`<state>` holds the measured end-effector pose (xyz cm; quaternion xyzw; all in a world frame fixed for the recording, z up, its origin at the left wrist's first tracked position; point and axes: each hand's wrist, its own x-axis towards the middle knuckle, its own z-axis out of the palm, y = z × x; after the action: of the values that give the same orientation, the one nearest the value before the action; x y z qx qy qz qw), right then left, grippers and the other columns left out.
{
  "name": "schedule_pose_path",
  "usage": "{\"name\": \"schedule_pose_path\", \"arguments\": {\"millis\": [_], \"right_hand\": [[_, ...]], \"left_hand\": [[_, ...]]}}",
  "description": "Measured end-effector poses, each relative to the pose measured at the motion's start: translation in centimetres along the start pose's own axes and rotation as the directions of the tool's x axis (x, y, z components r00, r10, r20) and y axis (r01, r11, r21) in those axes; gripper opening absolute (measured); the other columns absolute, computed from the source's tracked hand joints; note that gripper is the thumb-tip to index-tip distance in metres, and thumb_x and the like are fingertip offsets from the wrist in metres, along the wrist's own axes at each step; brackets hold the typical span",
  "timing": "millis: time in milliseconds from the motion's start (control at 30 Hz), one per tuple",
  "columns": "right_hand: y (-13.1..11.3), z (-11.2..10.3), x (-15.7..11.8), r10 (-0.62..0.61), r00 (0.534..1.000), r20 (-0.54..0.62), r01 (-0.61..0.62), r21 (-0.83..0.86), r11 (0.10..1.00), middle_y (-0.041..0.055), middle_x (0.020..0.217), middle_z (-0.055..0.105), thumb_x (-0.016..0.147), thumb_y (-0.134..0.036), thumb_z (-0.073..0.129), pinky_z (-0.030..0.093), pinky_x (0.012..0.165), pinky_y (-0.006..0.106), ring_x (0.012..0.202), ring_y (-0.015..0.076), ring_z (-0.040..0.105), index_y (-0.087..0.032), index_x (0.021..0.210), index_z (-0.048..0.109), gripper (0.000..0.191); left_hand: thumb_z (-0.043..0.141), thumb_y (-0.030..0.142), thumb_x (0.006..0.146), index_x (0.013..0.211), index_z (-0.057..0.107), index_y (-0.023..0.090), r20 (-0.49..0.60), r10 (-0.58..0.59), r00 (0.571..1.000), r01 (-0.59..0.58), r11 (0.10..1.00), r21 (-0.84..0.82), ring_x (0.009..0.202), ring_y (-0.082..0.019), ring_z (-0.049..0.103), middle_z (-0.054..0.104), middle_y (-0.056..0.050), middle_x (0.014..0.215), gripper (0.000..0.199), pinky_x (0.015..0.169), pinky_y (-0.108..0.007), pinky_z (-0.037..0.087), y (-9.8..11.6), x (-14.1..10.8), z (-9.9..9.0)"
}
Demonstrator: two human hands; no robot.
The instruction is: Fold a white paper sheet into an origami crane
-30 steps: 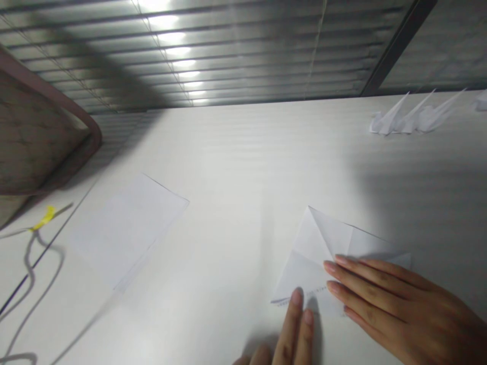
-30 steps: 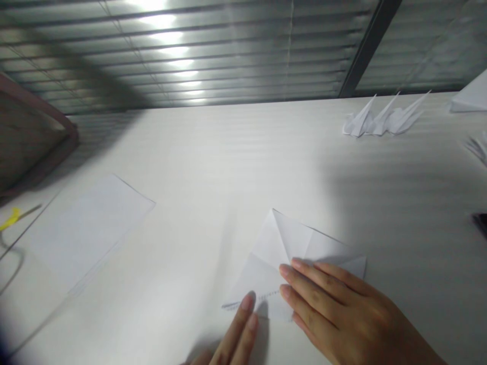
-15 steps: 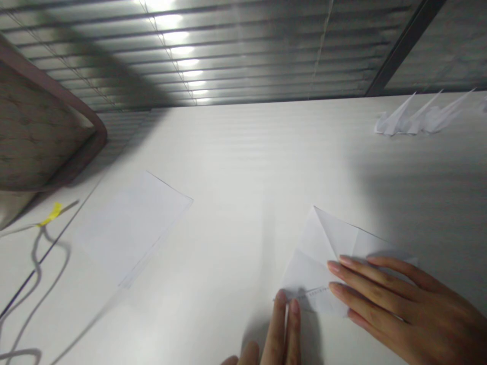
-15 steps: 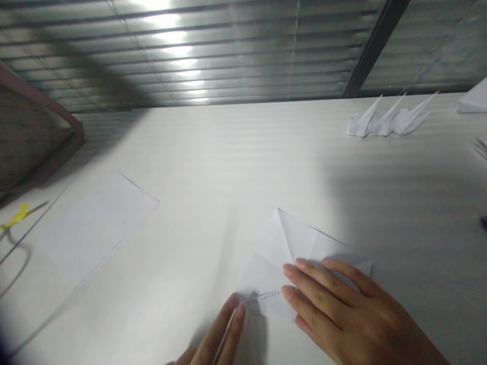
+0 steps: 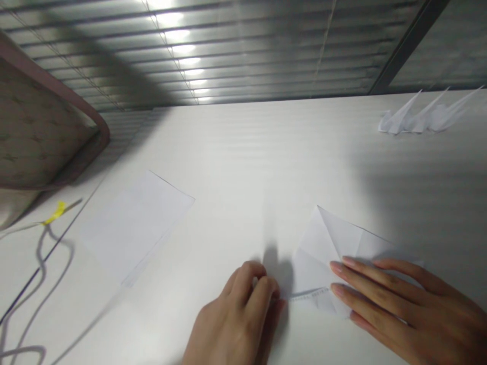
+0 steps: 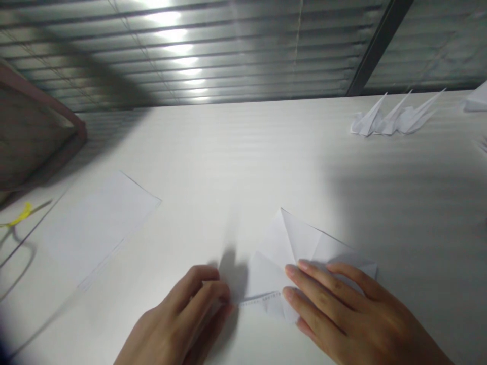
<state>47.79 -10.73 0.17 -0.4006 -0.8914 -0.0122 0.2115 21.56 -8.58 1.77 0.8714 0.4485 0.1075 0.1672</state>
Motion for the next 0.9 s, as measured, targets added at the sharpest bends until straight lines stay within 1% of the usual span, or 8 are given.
{"name": "schedule_pose_path", "arguments": {"millis": [167,367,400,433,533,700,800,900], "right_hand": [[0.1,0.0,0.2,-0.020,1.000,0.000,0.020,0.003,1.000,0.0004,0.120,0.067,0.098,-0.023,0.041,0.030,0.107,0.029,0.111,0.0120,0.060,-0.023,0.107,0.069,0.029],[0.4,-0.5,0.6,-0.071,0.997,0.004,0.071,-0.007,0.997,0.0025,0.117,0.068,0.096,-0.019,0.047,0.033,0.105,0.030,0.108,0.0135,0.062,-0.021,0.105,0.070,0.025],[0.4,-0.5,0.7,-0.068,0.998,-0.003,0.068,-0.009,0.998,0.0024,0.117,0.068,0.096,-0.019,0.046,0.034,0.104,0.029,0.107,0.0136,0.063,-0.020,0.104,0.070,0.025],[0.3,-0.5,0.7,-0.061,0.998,-0.009,0.061,-0.013,0.998,0.0021,0.116,0.069,0.096,-0.018,0.045,0.034,0.104,0.029,0.106,0.0134,0.063,-0.020,0.104,0.070,0.026],[0.2,-0.4,0.7,-0.045,0.999,-0.010,0.045,-0.004,0.999,0.0007,0.115,0.069,0.097,-0.018,0.044,0.034,0.105,0.028,0.106,0.0126,0.063,-0.021,0.103,0.070,0.027],[0.1,-0.3,0.5,0.000,1.000,0.002,0.000,0.015,1.000,0.0007,0.118,0.067,0.098,-0.020,0.042,0.029,0.108,0.029,0.108,0.0124,0.062,-0.021,0.105,0.070,0.029],[0.1,-0.5,0.6,-0.045,0.999,0.021,0.045,0.012,0.999,0.0016,0.118,0.067,0.097,-0.017,0.043,0.033,0.105,0.029,0.108,0.0132,0.062,-0.020,0.107,0.069,0.028],[0.1,-0.6,0.8,-0.020,1.000,-0.011,0.021,0.011,1.000,0.0022,0.116,0.068,0.097,-0.017,0.043,0.035,0.103,0.030,0.107,0.0142,0.063,-0.019,0.105,0.070,0.028]], "left_hand": [[0.035,0.011,0.089,0.089,0.055,0.019,0.012,0.003,1.000,-0.004,1.000,0.020,0.074,-0.019,0.058,0.059,-0.008,0.093,0.021,0.065,-0.033,0.056,0.1,0.4,0.4],[0.037,0.013,0.086,0.091,0.058,0.019,-0.096,0.055,0.994,-0.043,0.991,0.123,0.076,-0.022,0.052,0.062,-0.009,0.091,0.023,0.069,-0.035,0.052,0.6,0.3,0.3],[0.036,0.011,0.086,0.090,0.058,0.019,-0.073,0.059,0.996,-0.049,0.990,0.131,0.075,-0.022,0.053,0.062,-0.008,0.091,0.024,0.068,-0.035,0.052,0.7,0.5,0.1],[0.037,0.010,0.086,0.095,0.059,0.018,0.015,0.039,0.999,-0.041,0.990,0.134,0.080,-0.022,0.054,0.063,-0.009,0.096,0.025,0.072,-0.035,0.052,0.8,0.6,-0.2],[0.040,0.007,0.087,0.098,0.059,0.018,0.072,0.037,0.997,-0.048,0.988,0.149,0.083,-0.022,0.055,0.063,-0.009,0.098,0.025,0.075,-0.035,0.052,1.0,0.9,-0.9],[0.043,0.005,0.086,0.098,0.059,0.017,0.056,0.023,0.998,-0.031,0.989,0.146,0.083,-0.021,0.056,0.064,-0.009,0.098,0.023,0.074,-0.034,0.052,1.0,0.8,-0.8],[0.042,0.005,0.086,0.098,0.059,0.017,0.062,0.017,0.998,-0.026,0.988,0.153,0.083,-0.022,0.056,0.063,-0.010,0.099,0.024,0.074,-0.035,0.052,1.0,0.6,-0.8],[0.041,0.006,0.087,0.098,0.059,0.016,0.095,0.015,0.995,-0.031,0.984,0.175,0.083,-0.022,0.055,0.062,-0.011,0.099,0.024,0.074,-0.037,0.053,1.1,0.5,-0.7]]}}
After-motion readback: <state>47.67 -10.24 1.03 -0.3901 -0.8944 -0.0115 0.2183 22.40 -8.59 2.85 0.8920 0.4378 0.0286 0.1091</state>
